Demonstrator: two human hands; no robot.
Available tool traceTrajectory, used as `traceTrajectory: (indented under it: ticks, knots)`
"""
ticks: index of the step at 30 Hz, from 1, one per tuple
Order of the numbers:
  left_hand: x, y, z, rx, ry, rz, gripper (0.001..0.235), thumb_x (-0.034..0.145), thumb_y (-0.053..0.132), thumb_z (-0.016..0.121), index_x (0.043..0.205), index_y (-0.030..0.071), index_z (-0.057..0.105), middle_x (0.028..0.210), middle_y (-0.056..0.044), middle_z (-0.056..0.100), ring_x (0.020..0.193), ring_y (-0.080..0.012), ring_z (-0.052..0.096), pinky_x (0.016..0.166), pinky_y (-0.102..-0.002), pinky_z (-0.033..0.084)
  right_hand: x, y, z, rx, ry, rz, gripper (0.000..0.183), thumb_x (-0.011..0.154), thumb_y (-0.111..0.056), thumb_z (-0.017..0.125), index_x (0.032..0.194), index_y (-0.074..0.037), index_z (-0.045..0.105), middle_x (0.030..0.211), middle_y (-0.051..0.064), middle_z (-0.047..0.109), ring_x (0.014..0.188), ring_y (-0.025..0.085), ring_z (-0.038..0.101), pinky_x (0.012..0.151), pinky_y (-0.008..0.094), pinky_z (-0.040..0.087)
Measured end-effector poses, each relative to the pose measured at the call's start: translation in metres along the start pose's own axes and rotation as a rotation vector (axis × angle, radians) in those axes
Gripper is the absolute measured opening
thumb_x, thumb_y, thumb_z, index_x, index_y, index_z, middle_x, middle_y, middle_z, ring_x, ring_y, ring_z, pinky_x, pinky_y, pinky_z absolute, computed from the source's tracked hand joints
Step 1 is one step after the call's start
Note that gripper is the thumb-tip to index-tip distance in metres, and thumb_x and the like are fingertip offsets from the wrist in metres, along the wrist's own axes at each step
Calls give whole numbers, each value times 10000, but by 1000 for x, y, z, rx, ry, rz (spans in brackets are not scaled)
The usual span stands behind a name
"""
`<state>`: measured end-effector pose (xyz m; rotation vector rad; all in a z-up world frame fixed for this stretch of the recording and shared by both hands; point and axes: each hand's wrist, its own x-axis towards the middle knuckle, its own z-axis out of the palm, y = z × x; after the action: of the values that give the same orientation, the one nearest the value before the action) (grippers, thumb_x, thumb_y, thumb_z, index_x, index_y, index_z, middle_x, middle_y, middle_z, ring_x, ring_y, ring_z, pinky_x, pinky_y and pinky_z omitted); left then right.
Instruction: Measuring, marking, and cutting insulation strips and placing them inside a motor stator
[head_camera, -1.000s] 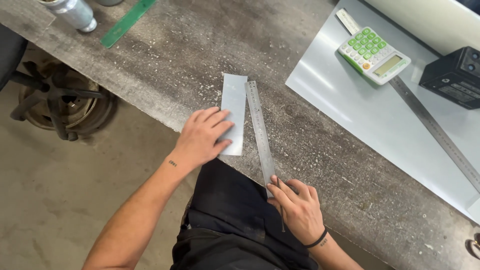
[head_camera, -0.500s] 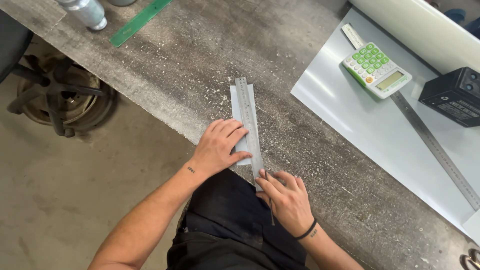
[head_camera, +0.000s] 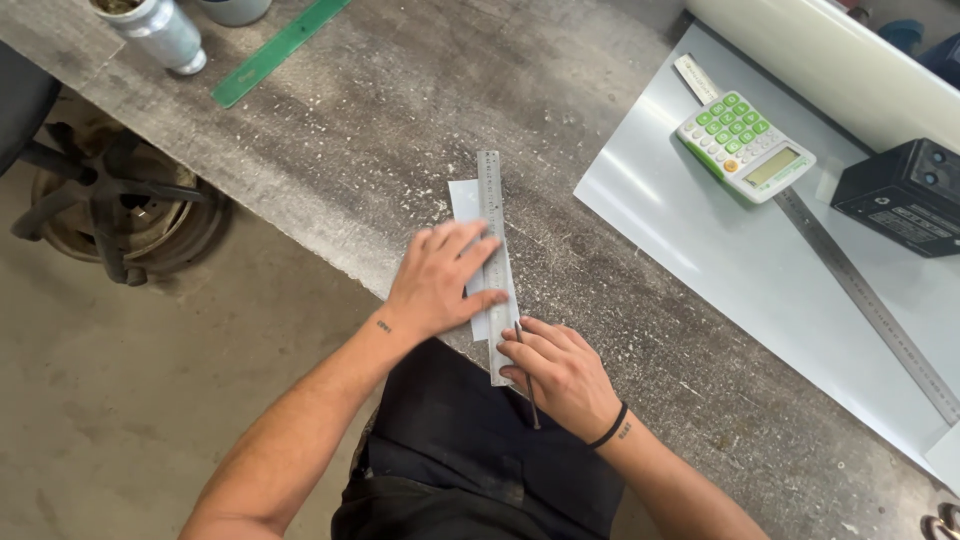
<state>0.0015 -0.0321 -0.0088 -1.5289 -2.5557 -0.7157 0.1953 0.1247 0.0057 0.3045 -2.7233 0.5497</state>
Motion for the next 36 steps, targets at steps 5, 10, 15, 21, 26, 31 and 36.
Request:
traceTrajectory:
  ticks: [5,10,15,21,26,31,36]
  knots:
    - [22,-10,0,103,-198,-30,868,962,766,368,1564,141,382,1657,-172,295,1531,-371,252,1226,-580,150,2,-4,-15,0,-107,-112,498,949,-566,621,1184,-131,683,1257,93,699,1268,332,609,1025,474,481]
    - [32,-18,6,190,-173,-18,910,962,789,257,1629,169,261,1699,-130,217,1560,-316,191,1242,-544,74,5,-6,-15,-107,-121,-184,294,961,-318,704,1142,-88,719,1221,136,699,1206,373,623,1050,527,464]
    - [25,-13,7,122,-264,-77,907,926,790,371,1570,153,324,1697,-107,206,1556,-300,173,1232,-554,77,8,-6,-27,-81,-31,-299,219,1031,-296,647,1129,-114,719,1208,72,734,1140,245,707,971,369,544]
    - [27,-15,8,134,-249,-104,880,981,712,319,1571,61,313,1701,-133,191,1566,-273,156,1258,-493,63,14,-1,-25,45,-17,-196,203,1004,-300,671,1068,-121,741,1203,53,755,1108,253,714,853,367,562]
    - [27,-19,10,140,-204,-99,876,968,715,374,1546,58,369,1691,-126,241,1546,-277,222,1244,-487,123,13,9,-22,138,-47,-85,223,977,-367,685,1094,-184,734,1224,-13,747,1071,242,666,822,374,527]
    - [30,-23,10,160,-179,-63,870,955,719,402,1542,77,396,1676,-125,297,1511,-282,305,1205,-486,191,8,12,-15,201,-91,0,260,930,-411,734,1102,-216,743,1236,-45,751,1078,253,642,864,405,512]
    - [31,-26,11,137,-159,-51,912,907,748,460,1522,76,431,1664,-122,324,1501,-284,320,1196,-482,196,8,10,-17,175,-129,31,200,940,-321,726,1117,-228,727,1248,-64,740,1074,248,621,861,396,480]
